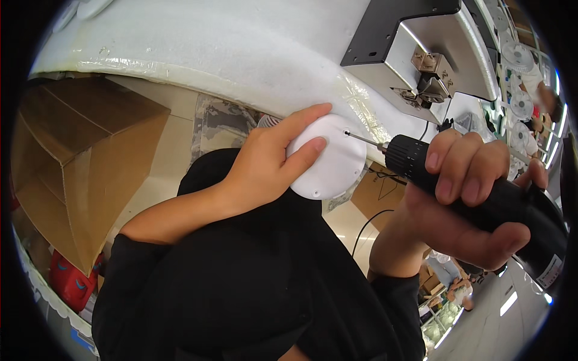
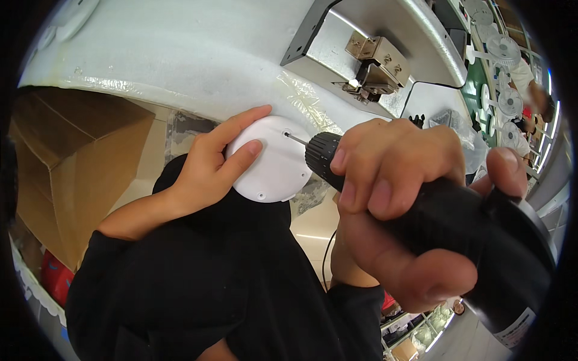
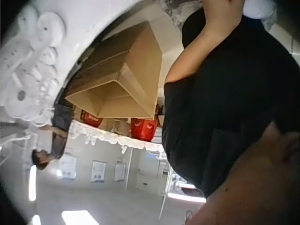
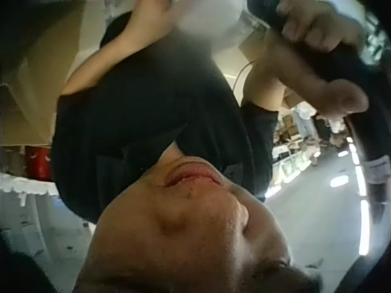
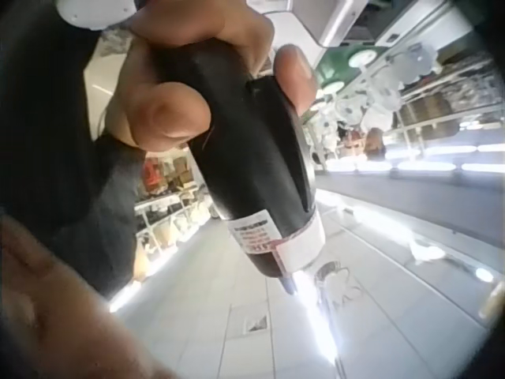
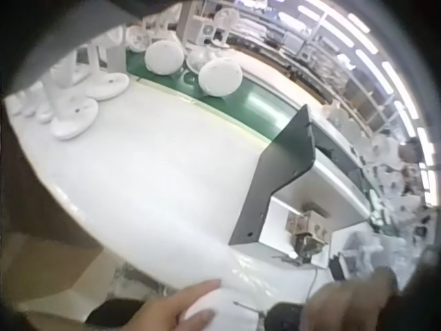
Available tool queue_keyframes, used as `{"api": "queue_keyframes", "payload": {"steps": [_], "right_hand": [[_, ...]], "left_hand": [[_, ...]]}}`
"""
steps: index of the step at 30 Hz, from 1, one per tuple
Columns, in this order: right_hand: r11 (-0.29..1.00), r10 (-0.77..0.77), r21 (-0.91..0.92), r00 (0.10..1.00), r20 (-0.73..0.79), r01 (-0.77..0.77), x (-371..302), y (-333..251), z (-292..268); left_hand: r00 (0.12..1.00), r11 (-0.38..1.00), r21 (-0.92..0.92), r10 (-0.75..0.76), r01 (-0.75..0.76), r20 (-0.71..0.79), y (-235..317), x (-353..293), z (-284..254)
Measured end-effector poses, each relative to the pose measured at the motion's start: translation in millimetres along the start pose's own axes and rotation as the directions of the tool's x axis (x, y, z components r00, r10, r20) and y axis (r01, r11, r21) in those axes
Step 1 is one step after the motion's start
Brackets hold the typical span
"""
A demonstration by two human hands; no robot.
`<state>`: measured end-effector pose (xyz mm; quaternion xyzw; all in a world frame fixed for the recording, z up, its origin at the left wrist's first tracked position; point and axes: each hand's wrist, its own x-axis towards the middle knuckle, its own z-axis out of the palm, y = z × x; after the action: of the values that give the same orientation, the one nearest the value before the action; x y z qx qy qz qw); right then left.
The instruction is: The person is using an electric screwdriver to assemble small portable fans at a factory workbench.
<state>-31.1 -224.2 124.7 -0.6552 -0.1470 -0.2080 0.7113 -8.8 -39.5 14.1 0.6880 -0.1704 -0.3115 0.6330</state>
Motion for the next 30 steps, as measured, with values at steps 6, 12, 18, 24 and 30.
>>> {"api": "queue_keyframes", "payload": {"steps": [6,12,18,24,30], "right_hand": [[0.999,0.025,-0.046,0.995,0.091,-0.021,2,5,1],[0.991,0.035,-0.131,0.989,0.143,-0.016,3,9,6],[0.982,0.025,-0.186,0.985,0.169,0.007,3,12,3],[0.974,0.000,-0.225,0.992,0.128,0.028,-5,14,9],[0.982,-0.164,-0.089,0.986,0.008,0.164,15,-27,1]], "left_hand": [[1.000,1.000,0.000,-0.017,0.017,0.009,2,0,-1],[0.996,0.991,-0.132,0.020,-0.009,0.084,-12,-7,1],[0.991,0.990,-0.088,0.116,-0.110,0.069,-22,-24,5],[0.994,0.962,-0.268,0.075,-0.051,0.079,-29,-27,9],[0.971,0.972,-0.122,0.213,-0.200,0.105,-32,-15,-5]]}}
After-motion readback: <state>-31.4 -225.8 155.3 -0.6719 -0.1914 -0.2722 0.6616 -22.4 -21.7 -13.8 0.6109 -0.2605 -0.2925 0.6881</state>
